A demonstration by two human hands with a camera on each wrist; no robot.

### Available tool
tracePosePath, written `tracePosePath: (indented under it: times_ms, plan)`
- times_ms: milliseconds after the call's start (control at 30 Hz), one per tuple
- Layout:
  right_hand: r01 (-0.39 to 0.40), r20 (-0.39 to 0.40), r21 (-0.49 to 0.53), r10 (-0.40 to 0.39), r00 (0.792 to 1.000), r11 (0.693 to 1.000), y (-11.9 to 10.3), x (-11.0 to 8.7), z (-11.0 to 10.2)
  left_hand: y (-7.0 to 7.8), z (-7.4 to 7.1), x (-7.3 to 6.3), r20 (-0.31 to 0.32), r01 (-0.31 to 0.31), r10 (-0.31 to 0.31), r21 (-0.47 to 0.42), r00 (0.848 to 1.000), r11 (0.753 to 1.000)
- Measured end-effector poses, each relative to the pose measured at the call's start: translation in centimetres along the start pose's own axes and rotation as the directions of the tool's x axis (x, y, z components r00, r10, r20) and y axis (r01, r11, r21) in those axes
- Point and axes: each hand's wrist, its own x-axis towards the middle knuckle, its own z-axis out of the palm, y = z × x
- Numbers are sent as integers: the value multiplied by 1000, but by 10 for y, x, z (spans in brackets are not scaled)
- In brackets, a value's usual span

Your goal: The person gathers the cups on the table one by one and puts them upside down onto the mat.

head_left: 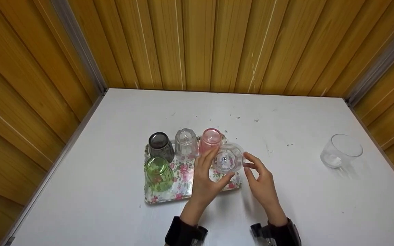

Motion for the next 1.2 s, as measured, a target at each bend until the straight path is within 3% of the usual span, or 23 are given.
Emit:
tracePosePath:
  times_ms: [833,1200]
  plan:
    - [-14,109,-11,15,994,1000,3,-3,8,-5,1,-1,-39,-54,54,18,998,998]
    - [-22,153,-87,35,988,996,5,-5,16,-5,1,-1,-72,-19,24,59,997,998]
